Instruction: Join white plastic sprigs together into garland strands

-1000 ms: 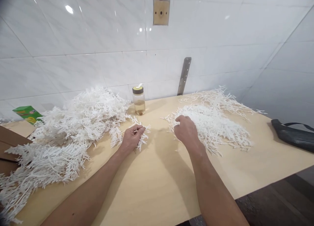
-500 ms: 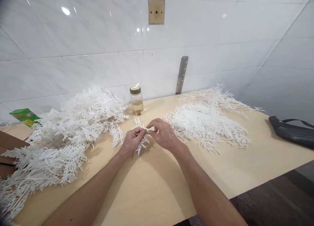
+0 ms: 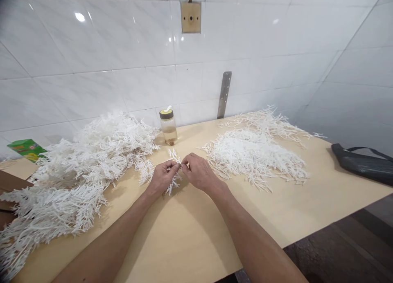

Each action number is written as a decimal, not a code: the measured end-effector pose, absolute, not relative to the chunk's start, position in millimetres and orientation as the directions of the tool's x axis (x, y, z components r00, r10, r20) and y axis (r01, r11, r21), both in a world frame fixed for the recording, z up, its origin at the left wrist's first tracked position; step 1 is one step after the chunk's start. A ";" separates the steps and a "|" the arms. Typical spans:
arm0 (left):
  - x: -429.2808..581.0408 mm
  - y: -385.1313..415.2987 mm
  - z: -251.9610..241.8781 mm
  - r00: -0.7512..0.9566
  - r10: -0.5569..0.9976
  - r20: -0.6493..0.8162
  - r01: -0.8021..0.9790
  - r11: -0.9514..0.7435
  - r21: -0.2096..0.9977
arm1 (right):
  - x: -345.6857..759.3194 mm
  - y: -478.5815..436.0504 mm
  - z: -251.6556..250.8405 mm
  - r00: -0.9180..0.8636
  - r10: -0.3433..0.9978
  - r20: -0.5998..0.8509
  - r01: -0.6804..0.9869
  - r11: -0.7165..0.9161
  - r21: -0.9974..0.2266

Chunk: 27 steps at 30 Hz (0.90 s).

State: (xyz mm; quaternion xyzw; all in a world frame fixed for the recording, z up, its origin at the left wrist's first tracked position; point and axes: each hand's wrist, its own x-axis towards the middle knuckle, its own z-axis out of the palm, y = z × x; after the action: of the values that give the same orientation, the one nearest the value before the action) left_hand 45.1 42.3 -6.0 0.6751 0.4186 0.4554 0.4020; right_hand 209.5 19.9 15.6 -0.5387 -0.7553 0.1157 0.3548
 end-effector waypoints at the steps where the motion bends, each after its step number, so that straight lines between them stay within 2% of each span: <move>1: 44.9 42.5 -6.8 0.231 0.932 0.280 0.205 -0.328 0.922 | 209.2 20.1 15.4 -0.160 0.903 0.399 0.728 0.381 -0.570; 6: 44.6 42.2 -6.2 0.225 0.932 0.284 0.196 -0.329 0.924 | 207.2 18.3 18.4 -0.147 0.929 0.341 0.718 0.337 -0.609; 10: 44.8 41.1 -4.0 0.172 0.939 0.298 0.262 -0.335 0.905 | 203.9 16.3 17.6 -0.175 0.931 0.321 0.719 0.344 -0.604; 17: 46.9 43.6 -9.9 0.087 0.945 0.314 0.436 -0.320 0.841 | 190.8 15.3 4.0 -0.211 0.916 0.341 0.777 0.369 -0.510; 19: 45.0 48.0 -10.9 0.059 0.946 0.319 0.437 -0.312 0.843 | 185.5 11.6 5.0 -0.274 0.900 0.338 0.745 0.421 -0.518; 22: 38.7 54.9 -9.4 0.018 0.948 0.318 0.388 -0.300 0.871 | 183.0 7.8 11.0 -0.359 0.872 0.333 0.640 0.489 -0.593; 24: 34.1 57.3 -7.4 0.053 0.956 0.287 0.319 -0.289 0.903 | 188.4 9.8 15.7 -0.274 0.890 0.364 0.617 0.453 -0.644; 27: 30.7 56.3 -4.6 0.155 0.960 0.233 0.199 -0.261 0.945 | 204.6 17.6 20.3 0.022 0.927 0.375 0.607 0.286 -0.741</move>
State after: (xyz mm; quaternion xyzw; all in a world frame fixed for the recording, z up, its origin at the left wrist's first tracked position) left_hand 30.7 56.3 -4.6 0.6418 0.4514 0.4677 0.4070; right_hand 204.6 17.6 20.3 -0.5685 -0.6745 0.1843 0.4334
